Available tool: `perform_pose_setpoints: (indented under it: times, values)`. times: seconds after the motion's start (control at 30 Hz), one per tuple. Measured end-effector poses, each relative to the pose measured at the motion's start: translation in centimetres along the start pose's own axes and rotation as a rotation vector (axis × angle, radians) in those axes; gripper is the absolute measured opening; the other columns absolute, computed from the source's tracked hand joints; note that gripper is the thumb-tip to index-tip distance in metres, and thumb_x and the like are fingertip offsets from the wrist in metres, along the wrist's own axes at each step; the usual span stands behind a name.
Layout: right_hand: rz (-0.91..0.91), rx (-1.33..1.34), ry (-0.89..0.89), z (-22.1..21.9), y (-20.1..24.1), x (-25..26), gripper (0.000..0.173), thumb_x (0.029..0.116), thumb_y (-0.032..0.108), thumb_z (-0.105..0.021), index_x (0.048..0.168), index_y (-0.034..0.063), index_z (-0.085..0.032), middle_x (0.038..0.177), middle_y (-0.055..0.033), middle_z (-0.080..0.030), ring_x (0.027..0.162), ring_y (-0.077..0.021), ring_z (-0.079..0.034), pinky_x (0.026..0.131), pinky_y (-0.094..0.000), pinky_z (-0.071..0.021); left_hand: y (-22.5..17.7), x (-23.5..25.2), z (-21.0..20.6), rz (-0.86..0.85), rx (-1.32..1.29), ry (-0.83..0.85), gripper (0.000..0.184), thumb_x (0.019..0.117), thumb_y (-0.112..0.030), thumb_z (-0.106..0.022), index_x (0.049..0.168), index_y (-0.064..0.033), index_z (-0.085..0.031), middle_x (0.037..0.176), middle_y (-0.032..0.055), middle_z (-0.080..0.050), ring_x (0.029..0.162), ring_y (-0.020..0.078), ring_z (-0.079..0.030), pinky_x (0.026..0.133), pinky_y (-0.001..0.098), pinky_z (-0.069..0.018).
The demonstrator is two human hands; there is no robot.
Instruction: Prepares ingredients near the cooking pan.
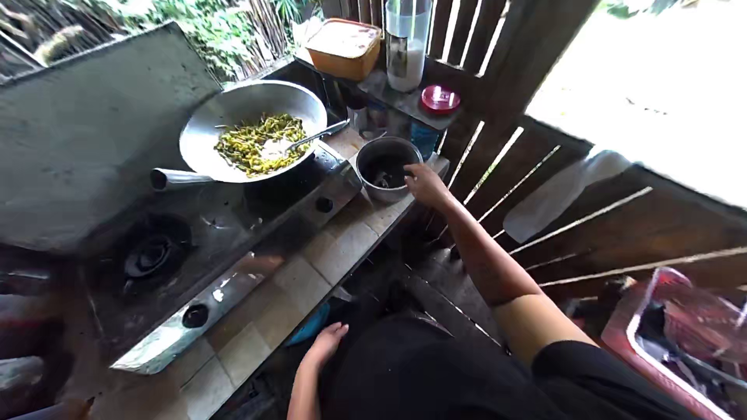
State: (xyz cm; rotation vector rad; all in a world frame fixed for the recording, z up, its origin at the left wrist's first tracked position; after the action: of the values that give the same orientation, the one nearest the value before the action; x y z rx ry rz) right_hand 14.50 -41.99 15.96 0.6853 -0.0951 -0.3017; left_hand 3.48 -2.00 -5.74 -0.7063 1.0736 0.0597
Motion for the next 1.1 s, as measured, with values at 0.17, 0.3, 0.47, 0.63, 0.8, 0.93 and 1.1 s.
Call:
perform_pose_setpoints:
  times: [0.17,0.3,0.47,0.63,0.8,0.93,1.1]
  values:
    - [0.017,-0.037,0.1,-0.5,1.2,14.3,0.062,0.1046,0.01,-0.05,0.159,-0.0073,-0.027,0.167,-0.0284,-0.024,0.151,-0.0411,-0.036,0.121,-0.0542,-0.0357,-11.0,0.9,1.0,-0.076,0.029,0.047,0.053,0.1096,-0.033,-0.049,0.148,0.0036,-0.047,0.151,0.0255,-0.049,0.143,0.0366,-0.046,0.12,0.0514,-0.0324]
    - [-0.099,-0.134,0.167,-1.8,1.2,22.5,0.075,0.0993,0.005,-0.059,0.161,-0.007,-0.018,0.163,-0.0321,-0.029,0.148,-0.0446,-0.039,0.118,-0.0574,-0.0381,-10.8,3.2,1.2,-0.009,-0.01,-0.056,0.052,0.1095,-0.031,-0.049,0.148,0.0041,-0.048,0.151,0.0275,-0.049,0.143,0.0397,-0.045,0.121,0.0535,-0.031]
    - [-0.092,0.363,0.023,-3.4,-2.5,27.4,0.043,0.1095,0.011,-0.046,0.149,-0.0063,-0.047,0.152,-0.0245,-0.051,0.144,-0.0302,-0.048,0.121,-0.0405,-0.0359,-5.3,3.1,-1.5,0.202,-0.005,-0.282,0.053,0.1059,-0.04,-0.055,0.138,0.0018,-0.06,0.136,0.0258,-0.062,0.131,0.0399,-0.057,0.113,0.0563,-0.0412]
    - [-0.075,0.434,-0.072,-2.2,-1.5,27.2,0.041,0.1119,0.008,-0.035,0.146,-0.0097,-0.048,0.152,-0.027,-0.05,0.145,-0.0303,-0.045,0.122,-0.0379,-0.0327,-15.8,-6.9,0.4,0.297,-0.089,-0.211,0.047,0.1102,-0.022,-0.047,0.139,0.014,-0.052,0.141,0.0354,-0.054,0.135,0.0471,-0.05,0.116,0.0534,-0.0367]
    - [-0.077,-0.144,0.055,-3.5,0.7,26.8,0.036,0.1084,0.007,-0.042,0.139,-0.0085,-0.053,0.14,-0.0309,-0.058,0.131,-0.0455,-0.057,0.107,-0.061,-0.0463,-7.5,0.8,-1.4,0.397,-0.065,-0.315,0.046,0.1064,-0.027,-0.056,0.138,0.0068,-0.056,0.136,0.0289,-0.061,0.131,0.04,-0.057,0.113,0.0528,-0.0413]
    - [0.107,-0.27,0.231,-4.4,2.4,25.7,0.031,0.1034,0.009,-0.057,0.131,-0.004,-0.062,0.134,-0.0301,-0.061,0.126,-0.0471,-0.06,0.104,-0.0636,-0.047,-4.4,3.5,-1.5,0.342,-0.041,-0.312,0.049,0.1064,-0.031,-0.056,0.14,0.0039,-0.056,0.138,0.0271,-0.06,0.133,0.039,-0.056,0.114,0.0536,-0.0404]
    - [0.246,-0.22,0.23,-4.3,3.5,25.9,0.05,0.1038,0.041,-0.061,0.131,-0.0011,-0.064,0.124,-0.0265,-0.068,0.12,-0.0435,-0.064,0.103,-0.0628,-0.0481,-6.5,1.9,0.6,0.387,-0.022,-0.192,0.049,0.1085,-0.029,-0.052,0.144,0.0039,-0.052,0.143,0.0277,-0.056,0.137,0.0385,-0.052,0.116,0.0518,-0.0378]
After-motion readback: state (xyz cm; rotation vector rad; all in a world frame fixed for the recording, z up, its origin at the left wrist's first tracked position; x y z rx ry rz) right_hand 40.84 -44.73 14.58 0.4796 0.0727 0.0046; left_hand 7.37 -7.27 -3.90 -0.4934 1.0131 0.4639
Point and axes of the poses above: each hand's wrist, its own x-axis towards the middle knuckle, its own z-axis out of the back of the hand, y = z × x, the point moved 7 cm from there along x, towards the middle knuckle
